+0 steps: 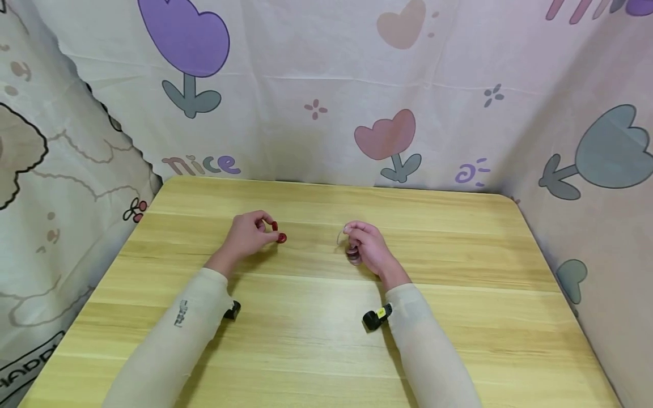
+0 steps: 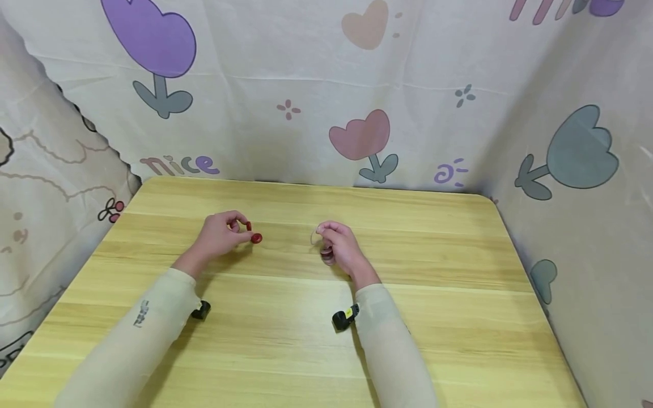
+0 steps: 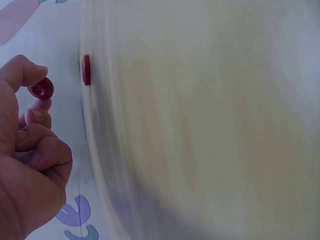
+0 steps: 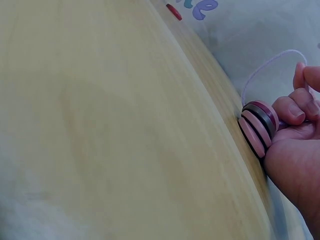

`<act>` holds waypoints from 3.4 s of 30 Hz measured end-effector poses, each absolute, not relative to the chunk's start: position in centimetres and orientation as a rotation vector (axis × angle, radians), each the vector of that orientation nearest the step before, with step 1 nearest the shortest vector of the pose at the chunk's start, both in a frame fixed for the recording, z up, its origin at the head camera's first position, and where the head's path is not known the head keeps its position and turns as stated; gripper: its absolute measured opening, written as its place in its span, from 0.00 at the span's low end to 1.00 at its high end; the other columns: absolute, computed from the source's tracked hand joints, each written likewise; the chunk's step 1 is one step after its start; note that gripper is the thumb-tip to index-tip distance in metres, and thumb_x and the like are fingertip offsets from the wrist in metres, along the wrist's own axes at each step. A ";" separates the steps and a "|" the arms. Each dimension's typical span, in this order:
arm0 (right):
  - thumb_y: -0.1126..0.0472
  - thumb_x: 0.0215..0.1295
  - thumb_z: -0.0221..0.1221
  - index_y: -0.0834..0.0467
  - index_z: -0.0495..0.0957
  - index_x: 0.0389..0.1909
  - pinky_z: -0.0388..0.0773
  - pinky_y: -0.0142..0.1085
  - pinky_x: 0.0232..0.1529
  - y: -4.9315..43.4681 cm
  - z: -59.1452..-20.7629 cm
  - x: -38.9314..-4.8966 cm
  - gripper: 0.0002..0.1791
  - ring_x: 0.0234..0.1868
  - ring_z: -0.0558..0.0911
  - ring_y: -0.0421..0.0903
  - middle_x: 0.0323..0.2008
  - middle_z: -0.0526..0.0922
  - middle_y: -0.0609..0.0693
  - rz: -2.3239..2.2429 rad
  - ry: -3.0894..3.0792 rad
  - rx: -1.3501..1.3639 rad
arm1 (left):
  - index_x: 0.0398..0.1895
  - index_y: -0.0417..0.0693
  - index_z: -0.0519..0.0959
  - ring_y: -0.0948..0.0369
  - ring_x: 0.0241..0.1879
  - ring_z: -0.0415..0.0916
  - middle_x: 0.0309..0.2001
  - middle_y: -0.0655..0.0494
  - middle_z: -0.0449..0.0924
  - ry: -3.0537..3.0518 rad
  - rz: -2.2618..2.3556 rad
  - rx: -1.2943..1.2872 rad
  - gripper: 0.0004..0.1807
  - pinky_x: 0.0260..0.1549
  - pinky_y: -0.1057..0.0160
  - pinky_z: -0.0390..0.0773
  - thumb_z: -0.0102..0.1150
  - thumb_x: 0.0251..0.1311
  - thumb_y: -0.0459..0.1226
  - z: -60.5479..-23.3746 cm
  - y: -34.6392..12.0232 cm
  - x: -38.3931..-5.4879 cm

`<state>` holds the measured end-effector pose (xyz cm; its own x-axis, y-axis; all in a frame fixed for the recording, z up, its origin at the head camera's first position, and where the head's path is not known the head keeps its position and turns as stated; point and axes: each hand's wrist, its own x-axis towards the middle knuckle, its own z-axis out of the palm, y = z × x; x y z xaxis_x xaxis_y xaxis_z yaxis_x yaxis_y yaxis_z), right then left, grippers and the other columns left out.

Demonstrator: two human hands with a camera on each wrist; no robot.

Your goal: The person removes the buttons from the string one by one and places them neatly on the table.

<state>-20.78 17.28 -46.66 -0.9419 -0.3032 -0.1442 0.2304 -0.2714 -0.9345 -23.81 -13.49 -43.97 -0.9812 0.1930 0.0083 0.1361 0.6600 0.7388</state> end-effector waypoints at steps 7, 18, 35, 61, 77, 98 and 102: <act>0.61 0.66 0.53 0.75 0.58 0.45 0.52 0.40 0.16 17.2 -46.5 -20.7 0.21 0.19 0.51 0.51 0.20 0.53 0.54 -2.269 1.648 -0.071 | 0.35 0.47 0.76 0.57 0.19 0.65 0.21 0.51 0.69 2.825 1.144 0.266 0.15 0.20 0.60 0.67 0.69 0.47 0.42 -44.4 -14.6 -23.9; 0.60 0.66 0.53 0.76 0.57 0.45 0.52 0.40 0.15 17.5 -46.7 -20.6 0.22 0.18 0.51 0.50 0.20 0.52 0.54 -2.277 1.645 -0.098 | 0.38 0.43 0.77 0.56 0.23 0.68 0.23 0.51 0.73 2.842 0.986 0.237 0.16 0.23 0.59 0.69 0.69 0.47 0.40 -44.5 -15.7 -23.9; 0.61 0.65 0.53 0.76 0.56 0.45 0.51 0.40 0.16 17.2 -46.6 -20.7 0.23 0.18 0.49 0.51 0.20 0.51 0.55 -2.297 1.607 -0.101 | 0.34 0.45 0.81 0.55 0.23 0.67 0.23 0.53 0.74 2.817 0.918 0.226 0.14 0.24 0.59 0.65 0.71 0.48 0.44 -44.5 -16.4 -23.8; 0.62 0.65 0.52 0.76 0.56 0.45 0.51 0.40 0.15 17.2 -46.5 -20.7 0.21 0.18 0.50 0.51 0.20 0.51 0.56 -2.294 1.622 -0.088 | 0.46 0.43 0.77 0.51 0.36 0.69 0.38 0.46 0.75 2.756 0.961 0.183 0.24 0.35 0.54 0.70 0.72 0.45 0.40 -42.7 -15.9 -24.0; 0.61 0.66 0.53 0.76 0.56 0.45 0.50 0.41 0.16 17.2 -46.6 -20.8 0.23 0.19 0.49 0.53 0.21 0.50 0.57 -2.291 1.615 -0.100 | 0.49 0.44 0.77 0.58 0.12 0.61 0.16 0.52 0.64 2.661 1.218 0.322 0.21 0.13 0.62 0.62 0.65 0.54 0.43 -40.4 -9.0 -24.4; 0.61 0.66 0.51 0.76 0.57 0.47 0.52 0.40 0.15 16.7 -46.5 -21.0 0.22 0.17 0.52 0.50 0.19 0.53 0.53 -2.280 1.643 -0.089 | 0.34 0.53 0.81 0.61 0.14 0.61 0.16 0.55 0.66 2.542 1.182 0.417 0.08 0.14 0.65 0.60 0.64 0.55 0.44 -41.2 -2.3 -22.8; 0.61 0.66 0.51 0.76 0.57 0.47 0.52 0.40 0.15 16.7 -46.5 -20.9 0.22 0.17 0.51 0.51 0.19 0.53 0.53 -2.280 1.643 -0.085 | 0.32 0.53 0.81 0.61 0.15 0.59 0.16 0.57 0.64 2.538 1.178 0.453 0.05 0.14 0.65 0.60 0.64 0.55 0.43 -41.4 -2.0 -22.9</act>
<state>-20.95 16.70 -46.50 -0.9443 -0.2971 -0.1415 0.2282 -0.2814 -0.9321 -22.86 -1.99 -41.37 -0.9034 0.4050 -0.1405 0.1541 0.6126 0.7752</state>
